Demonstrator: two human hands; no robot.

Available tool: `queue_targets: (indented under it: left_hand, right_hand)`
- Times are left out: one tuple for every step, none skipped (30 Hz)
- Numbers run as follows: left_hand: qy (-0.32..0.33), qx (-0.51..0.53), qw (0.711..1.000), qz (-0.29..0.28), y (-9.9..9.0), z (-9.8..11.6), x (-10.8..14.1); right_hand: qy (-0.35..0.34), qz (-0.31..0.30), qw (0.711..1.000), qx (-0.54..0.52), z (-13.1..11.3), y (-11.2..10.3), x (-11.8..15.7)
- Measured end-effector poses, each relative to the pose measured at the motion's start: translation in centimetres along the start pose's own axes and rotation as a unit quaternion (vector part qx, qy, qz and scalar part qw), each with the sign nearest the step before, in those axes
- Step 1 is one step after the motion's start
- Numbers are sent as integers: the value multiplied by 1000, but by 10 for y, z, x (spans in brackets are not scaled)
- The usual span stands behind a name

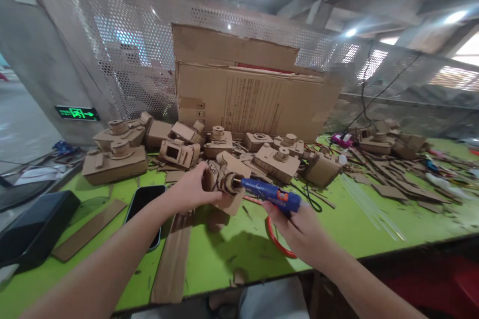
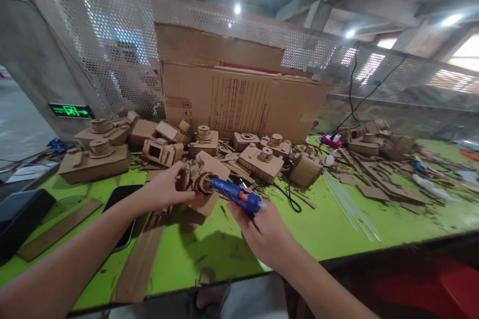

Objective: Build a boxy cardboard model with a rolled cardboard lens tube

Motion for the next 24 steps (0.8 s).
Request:
queue_targets:
  left_hand:
    - [-1,0,1000,0,0,0,0]
    - [-1,0,1000,0,0,1,0]
    - [0,-1,1000,0,0,2,0]
    - [0,-1,1000,0,0,2,1]
    - [0,-2,1000,0,0,3,1]
    - [-1,-3,1000,1,0,3,1]
    - [-1,-4,1000,3,0,3,1]
    - [-1,-6,1000,4,0,4,1]
    - [0,-7,1000,5,-1,4,1]
    - [0,-9,1000,6,-1,4,2]
    - [1,-11,1000,6,-1,5,2]
    - [2,-12,1000,6,-1,5,2]
    - [2,-13,1000,6,-2,5,2]
    - [2,-14,1000,5,-2,6,2]
    - [2,-15,1000,3,-2,6,2]
    - [3,-16,1000,2,-2,7,2]
    - [3,-16,1000,0,-2,7,3]
    - [4,-16,1000,0,-2,7,3]
    - [4,-17,1000,-1,-2,8,3]
    - [5,-17,1000,0,-2,8,3]
    - [6,-17,1000,1,-2,8,3]
    - [6,-18,1000,1,-2,8,3]
    - [7,-19,1000,2,-2,8,3]
    - [7,-20,1000,2,-2,8,3]
  right_hand:
    - [1,-4,1000,4,-1,0,0]
    - [5,-11,1000,6,0,1,1]
    - [10,-16,1000,7,0,2,1]
    - [15,-22,1000,8,2,3,1]
    - [20,-27,999,9,3,4,2]
    - [22,-29,999,11,4,4,2]
    - [23,-29,999,13,5,4,2]
    - [22,-26,999,15,5,4,2]
    - [20,-21,999,16,4,3,2]
    - [20,-15,1000,15,4,2,2]
    - [21,-10,1000,12,3,0,2]
    - [23,-8,1000,7,3,-1,1]
    - [24,-6,1000,1,3,-1,1]
    - [26,-5,1000,-5,3,-2,0]
    - [28,-4,1000,-8,3,-3,0]
    - [30,-1,1000,-10,4,-4,0]
    - [31,3,999,-9,5,-5,0]
    - [34,7,999,-7,7,-6,0]
    - [38,11,999,-3,10,-7,0]
    - [42,13,999,3,12,-7,0]
    - [43,14,999,10,14,-8,1]
    - [44,14,999,17,16,-9,1]
    - [44,14,999,25,17,-9,2]
    - [44,12,998,31,18,-10,3]
Point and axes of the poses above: each hand's wrist, its own x-axis away from the middle knuckle, its own y-axis out of the palm, z = x × y, the point moved 9 cm from there along -x, towards the middle knuckle, and after that the axes turned 7 degrees about -z, right-handed, at the moved point
